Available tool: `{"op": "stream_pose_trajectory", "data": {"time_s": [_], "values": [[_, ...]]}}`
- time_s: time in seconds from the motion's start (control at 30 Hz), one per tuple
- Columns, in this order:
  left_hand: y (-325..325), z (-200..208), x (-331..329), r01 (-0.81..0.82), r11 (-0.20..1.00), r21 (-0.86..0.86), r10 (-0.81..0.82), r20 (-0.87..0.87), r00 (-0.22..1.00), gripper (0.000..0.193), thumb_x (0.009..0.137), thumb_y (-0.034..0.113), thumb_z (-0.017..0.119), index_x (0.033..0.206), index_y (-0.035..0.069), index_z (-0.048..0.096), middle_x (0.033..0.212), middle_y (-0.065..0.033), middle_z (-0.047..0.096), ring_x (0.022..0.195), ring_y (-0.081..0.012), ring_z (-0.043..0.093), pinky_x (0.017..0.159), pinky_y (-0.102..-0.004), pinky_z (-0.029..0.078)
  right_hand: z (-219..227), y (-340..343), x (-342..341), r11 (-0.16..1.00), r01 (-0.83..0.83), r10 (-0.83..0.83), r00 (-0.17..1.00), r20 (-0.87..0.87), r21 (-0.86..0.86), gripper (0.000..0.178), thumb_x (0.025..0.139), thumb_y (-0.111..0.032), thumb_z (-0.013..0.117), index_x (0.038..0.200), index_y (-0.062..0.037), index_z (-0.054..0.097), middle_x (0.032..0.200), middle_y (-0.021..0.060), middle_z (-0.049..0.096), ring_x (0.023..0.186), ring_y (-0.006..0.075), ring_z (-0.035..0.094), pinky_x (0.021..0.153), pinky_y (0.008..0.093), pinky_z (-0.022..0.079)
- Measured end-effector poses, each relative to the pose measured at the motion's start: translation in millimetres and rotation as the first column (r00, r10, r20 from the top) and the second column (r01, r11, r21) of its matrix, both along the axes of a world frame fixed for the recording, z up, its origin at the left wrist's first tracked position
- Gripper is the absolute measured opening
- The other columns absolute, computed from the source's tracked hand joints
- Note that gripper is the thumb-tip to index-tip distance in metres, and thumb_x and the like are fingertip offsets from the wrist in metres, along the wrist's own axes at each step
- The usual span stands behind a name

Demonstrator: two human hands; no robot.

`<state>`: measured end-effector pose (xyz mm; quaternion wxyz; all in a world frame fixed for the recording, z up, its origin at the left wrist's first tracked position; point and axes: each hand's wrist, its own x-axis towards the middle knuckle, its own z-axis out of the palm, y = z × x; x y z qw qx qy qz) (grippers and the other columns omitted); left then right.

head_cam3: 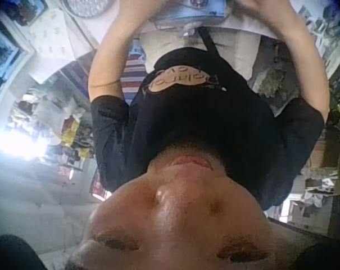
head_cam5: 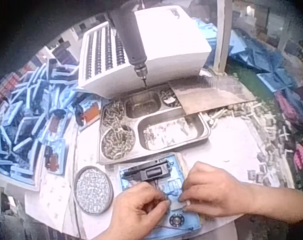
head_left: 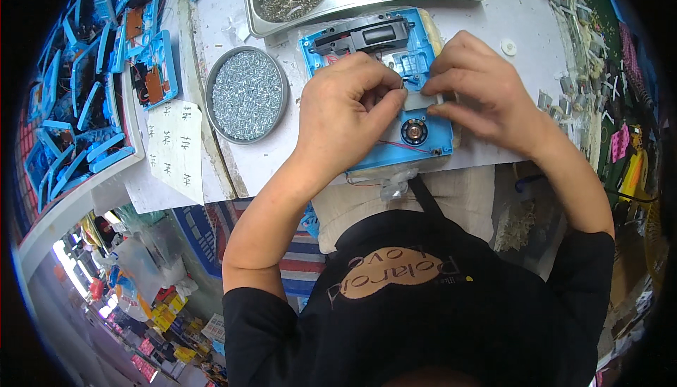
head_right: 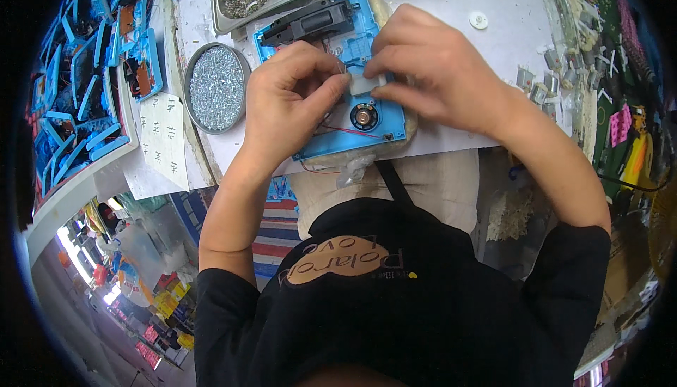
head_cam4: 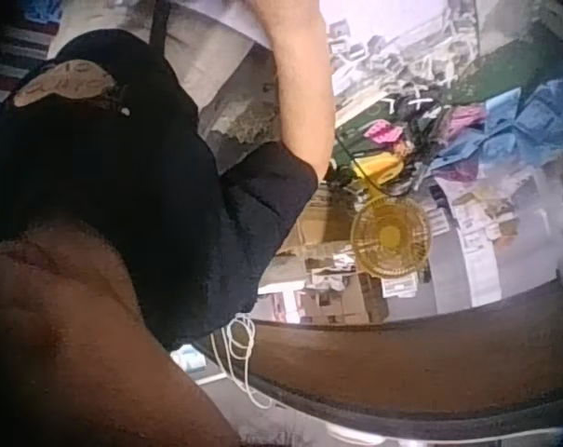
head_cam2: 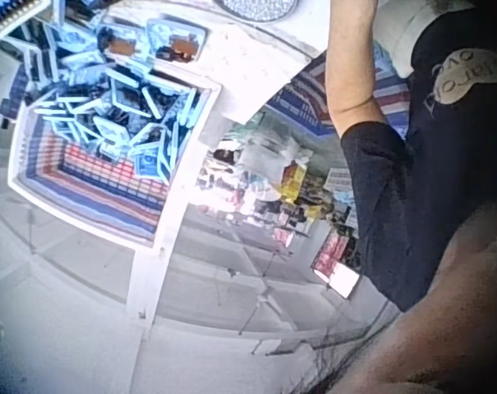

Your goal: The recorder is assembling a small electronic device, installing a circuit board, motor, and plastic components into a casing, then soldering connections and securing the unit with screws.

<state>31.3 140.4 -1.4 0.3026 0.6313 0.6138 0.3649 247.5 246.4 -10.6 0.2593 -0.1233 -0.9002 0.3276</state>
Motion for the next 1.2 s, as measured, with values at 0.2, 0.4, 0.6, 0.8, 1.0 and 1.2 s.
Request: {"op": "stream_pose_trajectory", "data": {"time_s": [0.2, 0.4, 0.6, 0.8, 1.0, 1.2], "values": [[-3, 2, -8, 0.018, 1.000, -0.004, -0.019, -0.043, 0.999, 0.006, 0.081, 0.006, 0.075, 0.084, 0.002, 0.072, 0.080, -0.0081, 0.066, 0.061, -0.0195, 0.062, 0.059, -0.0311, 0.048, 8, -19, -14, 0.997, 0.056, -0.060, 0.992, 0.111, 0.047, 0.025, 0.071, -0.006, 0.080, 0.094, -0.0046, 0.071, 0.098, 0.0087, 0.065, 0.097, 0.0314, 0.059, 0.083, 0.0400, 0.053], [-22, 5, -25, -0.002, 0.974, 0.226, 0.014, -0.051, 0.999, 0.020, 0.078, 0.006, 0.077, 0.095, 0.003, 0.068, 0.091, -0.0105, 0.066, 0.076, -0.0261, 0.063, 0.065, -0.0338, 0.048, 35, -14, -17, 0.987, 0.157, -0.152, 0.972, 0.177, -0.019, 0.023, 0.074, -0.014, 0.081, 0.094, -0.0050, 0.073, 0.095, 0.0086, 0.065, 0.093, 0.0297, 0.059, 0.085, 0.0407, 0.049], [-45, -2, -21, -0.004, 0.973, 0.229, 0.083, -0.336, 0.938, 0.048, 0.067, 0.016, 0.085, 0.107, 0.006, 0.061, 0.124, -0.0144, 0.055, 0.116, -0.0358, 0.053, 0.096, -0.0474, 0.039, 20, -20, -30, 0.987, 0.150, -0.157, 0.962, 0.224, 0.051, 0.019, 0.077, -0.017, 0.079, 0.090, -0.0059, 0.072, 0.087, 0.0075, 0.063, 0.089, 0.0292, 0.059, 0.081, 0.0409, 0.049], [-35, -12, -11, -0.067, 0.971, 0.231, 0.145, -0.339, 0.930, 0.055, 0.065, 0.022, 0.086, 0.112, 0.009, 0.063, 0.130, -0.0163, 0.050, 0.122, -0.0391, 0.048, 0.098, -0.0513, 0.037, 19, -26, -34, 0.987, 0.139, -0.154, 0.959, 0.239, 0.077, 0.013, 0.078, -0.013, 0.078, 0.085, -0.0061, 0.069, 0.086, 0.0073, 0.061, 0.089, 0.0293, 0.059, 0.077, 0.0415, 0.051], [-28, -6, -18, 0.038, 0.985, 0.167, 0.030, -0.386, 0.922, 0.053, 0.063, 0.024, 0.086, 0.113, 0.018, 0.072, 0.129, -0.0160, 0.049, 0.122, -0.0388, 0.047, 0.098, -0.0513, 0.037, 15, -24, -34, 0.986, 0.112, -0.136, 0.972, 0.193, 0.126, 0.015, 0.075, -0.011, 0.078, 0.084, -0.0065, 0.067, 0.087, 0.0069, 0.059, 0.088, 0.0281, 0.059, 0.072, 0.0398, 0.053], [-25, -6, -15, 0.061, 0.982, 0.179, 0.024, -0.437, 0.899, 0.046, 0.065, 0.021, 0.084, 0.110, 0.013, 0.074, 0.129, -0.0200, 0.049, 0.119, -0.0397, 0.049, 0.103, -0.0489, 0.041, 8, -24, -34, 0.981, 0.119, -0.135, 0.986, 0.097, 0.156, 0.018, 0.071, -0.006, 0.079, 0.084, -0.0049, 0.066, 0.085, 0.0072, 0.057, 0.081, 0.0275, 0.057, 0.065, 0.0389, 0.050]]}}
